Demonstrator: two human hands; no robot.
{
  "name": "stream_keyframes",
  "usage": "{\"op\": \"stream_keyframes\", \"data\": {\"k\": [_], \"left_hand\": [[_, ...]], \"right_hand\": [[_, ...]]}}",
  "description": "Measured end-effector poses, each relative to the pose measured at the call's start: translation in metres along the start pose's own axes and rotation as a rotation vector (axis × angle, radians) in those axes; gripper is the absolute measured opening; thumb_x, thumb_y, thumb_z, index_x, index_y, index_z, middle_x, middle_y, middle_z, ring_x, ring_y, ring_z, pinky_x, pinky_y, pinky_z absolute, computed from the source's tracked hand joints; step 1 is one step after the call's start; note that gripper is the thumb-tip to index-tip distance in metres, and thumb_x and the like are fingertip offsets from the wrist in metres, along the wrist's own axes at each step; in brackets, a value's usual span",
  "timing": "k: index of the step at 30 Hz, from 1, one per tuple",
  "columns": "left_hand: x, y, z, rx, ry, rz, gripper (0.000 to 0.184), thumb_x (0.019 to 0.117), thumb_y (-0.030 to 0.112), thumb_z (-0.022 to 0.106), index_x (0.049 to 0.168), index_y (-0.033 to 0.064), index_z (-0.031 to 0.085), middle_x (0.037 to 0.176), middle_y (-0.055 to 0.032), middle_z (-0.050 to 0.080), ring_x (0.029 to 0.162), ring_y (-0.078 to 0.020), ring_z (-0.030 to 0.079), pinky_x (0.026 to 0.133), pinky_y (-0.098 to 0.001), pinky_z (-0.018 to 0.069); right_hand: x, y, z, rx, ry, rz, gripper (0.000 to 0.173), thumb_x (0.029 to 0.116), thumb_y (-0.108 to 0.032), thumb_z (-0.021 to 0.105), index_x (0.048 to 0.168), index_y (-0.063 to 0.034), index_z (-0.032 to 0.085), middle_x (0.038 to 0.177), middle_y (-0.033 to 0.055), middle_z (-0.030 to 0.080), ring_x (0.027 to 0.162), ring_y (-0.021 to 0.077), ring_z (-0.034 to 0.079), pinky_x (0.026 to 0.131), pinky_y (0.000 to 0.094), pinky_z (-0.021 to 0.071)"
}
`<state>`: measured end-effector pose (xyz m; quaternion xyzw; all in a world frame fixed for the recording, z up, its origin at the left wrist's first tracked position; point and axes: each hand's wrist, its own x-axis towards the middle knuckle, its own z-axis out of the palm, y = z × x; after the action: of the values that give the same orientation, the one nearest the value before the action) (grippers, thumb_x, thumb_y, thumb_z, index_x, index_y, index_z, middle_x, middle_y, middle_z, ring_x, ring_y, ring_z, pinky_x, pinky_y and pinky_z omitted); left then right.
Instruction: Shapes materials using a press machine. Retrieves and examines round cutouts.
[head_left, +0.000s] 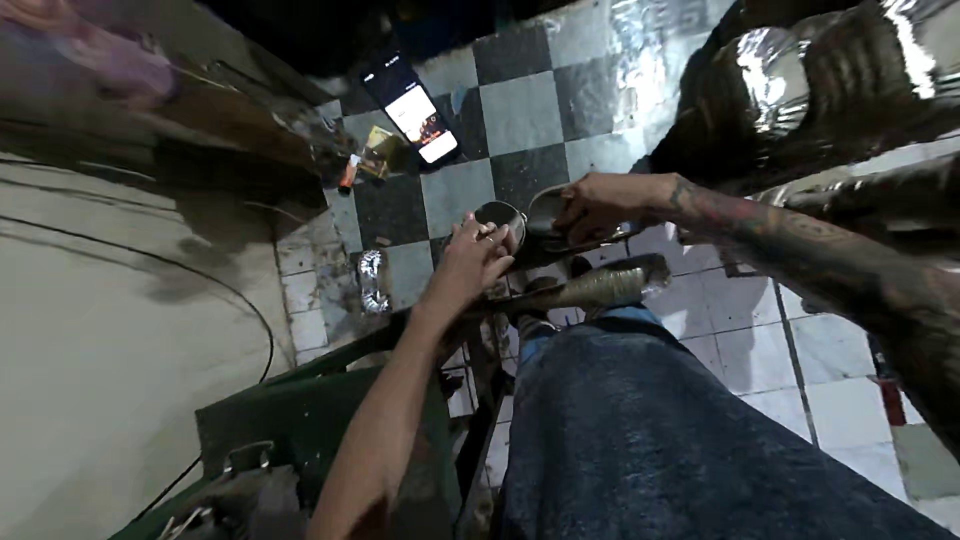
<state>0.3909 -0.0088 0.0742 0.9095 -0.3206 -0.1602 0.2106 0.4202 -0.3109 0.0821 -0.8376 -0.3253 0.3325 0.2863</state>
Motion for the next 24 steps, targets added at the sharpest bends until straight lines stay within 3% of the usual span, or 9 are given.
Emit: {"op": "stream_keyframes", "data": {"k": [3, 8, 11, 13, 15, 18, 21, 23, 24], "left_hand": [[0.009, -0.007, -0.021, -0.075, -0.065, 0.038, 0.036, 0.0949, 0.026, 0.075, 0.127, 0.0101, 0.073, 0.129, -0.0191, 0.067, 0.130, -0.0421, 0.057, 0.108, -0.0591, 0.0444], [0.014, -0.011, -0.037, -0.156, -0.139, 0.044, 0.025, 0.0961, 0.024, 0.072, 0.118, 0.0135, 0.078, 0.124, -0.0097, 0.074, 0.126, -0.0313, 0.064, 0.118, -0.0562, 0.0356], [0.016, -0.011, -0.043, -0.130, -0.179, 0.034, 0.022, 0.0972, 0.028, 0.071, 0.115, 0.0177, 0.080, 0.120, -0.0082, 0.075, 0.123, -0.0306, 0.065, 0.118, -0.0598, 0.0350], [0.011, -0.009, -0.050, -0.119, -0.167, 0.039, 0.019, 0.0975, 0.026, 0.070, 0.112, 0.0195, 0.081, 0.119, -0.0061, 0.075, 0.125, -0.0291, 0.065, 0.117, -0.0578, 0.0373], [0.001, -0.003, -0.054, -0.104, -0.150, 0.073, 0.017, 0.0987, 0.022, 0.068, 0.109, 0.0192, 0.081, 0.120, -0.0031, 0.075, 0.126, -0.0279, 0.064, 0.116, -0.0557, 0.0393], [-0.005, 0.012, -0.057, -0.092, -0.181, 0.019, 0.017, 0.0992, 0.020, 0.068, 0.112, 0.0176, 0.079, 0.124, -0.0010, 0.073, 0.128, -0.0238, 0.062, 0.118, -0.0511, 0.0367], [0.018, -0.005, -0.035, -0.064, -0.120, 0.095, 0.027, 0.0941, 0.019, 0.074, 0.120, 0.0104, 0.076, 0.115, -0.0142, 0.075, 0.114, -0.0331, 0.069, 0.113, -0.0573, 0.0415], [0.015, 0.001, -0.010, 0.052, -0.038, 0.062, 0.044, 0.0917, 0.013, 0.070, 0.135, 0.0051, 0.065, 0.122, -0.0261, 0.067, 0.122, -0.0481, 0.059, 0.108, -0.0654, 0.0409], [0.010, 0.005, 0.006, 0.097, 0.014, 0.022, 0.052, 0.0883, 0.010, 0.071, 0.138, 0.0034, 0.061, 0.128, -0.0304, 0.062, 0.130, -0.0541, 0.050, 0.111, -0.0706, 0.0346]], "right_hand": [[0.003, -0.003, -0.004, 0.029, 0.022, 0.060, 0.024, 0.0887, -0.020, 0.081, 0.109, -0.0082, 0.080, 0.114, 0.0158, 0.071, 0.105, 0.0322, 0.067, 0.096, 0.0536, 0.0513], [0.002, -0.009, 0.002, -0.030, 0.054, 0.075, 0.020, 0.0884, -0.021, 0.080, 0.103, -0.0071, 0.080, 0.107, 0.0138, 0.071, 0.095, 0.0286, 0.068, 0.086, 0.0510, 0.0542], [-0.002, -0.004, 0.020, -0.142, 0.109, -0.043, 0.024, 0.0894, -0.022, 0.079, 0.107, -0.0061, 0.079, 0.111, 0.0181, 0.070, 0.107, 0.0345, 0.065, 0.098, 0.0525, 0.0508], [-0.001, 0.003, 0.015, -0.146, 0.116, -0.119, 0.022, 0.0937, -0.021, 0.072, 0.109, -0.0068, 0.080, 0.108, 0.0178, 0.069, 0.104, 0.0336, 0.065, 0.094, 0.0493, 0.0522], [0.001, 0.004, 0.004, -0.113, 0.063, -0.098, 0.020, 0.0975, -0.022, 0.066, 0.106, -0.0094, 0.080, 0.102, 0.0130, 0.068, 0.093, 0.0269, 0.066, 0.082, 0.0456, 0.0548], [-0.003, 0.000, 0.017, -0.166, 0.126, -0.154, 0.021, 0.0979, -0.017, 0.062, 0.102, -0.0033, 0.078, 0.100, 0.0180, 0.068, 0.097, 0.0336, 0.065, 0.089, 0.0499, 0.0529], [-0.016, -0.013, 0.047, -0.204, 0.366, -0.037, 0.027, 0.0945, -0.014, 0.067, 0.118, -0.0044, 0.076, 0.121, 0.0210, 0.067, 0.114, 0.0377, 0.064, 0.100, 0.0539, 0.0518], [-0.023, -0.028, 0.053, -0.338, 0.598, -0.049, 0.025, 0.0962, -0.014, 0.062, 0.114, -0.0008, 0.073, 0.116, 0.0210, 0.070, 0.105, 0.0398, 0.068, 0.082, 0.0533, 0.0576], [-0.026, -0.039, 0.048, -0.390, 0.726, -0.031, 0.024, 0.0959, -0.016, 0.061, 0.110, -0.0001, 0.073, 0.106, 0.0197, 0.073, 0.097, 0.0393, 0.071, 0.073, 0.0522, 0.0581]]}}
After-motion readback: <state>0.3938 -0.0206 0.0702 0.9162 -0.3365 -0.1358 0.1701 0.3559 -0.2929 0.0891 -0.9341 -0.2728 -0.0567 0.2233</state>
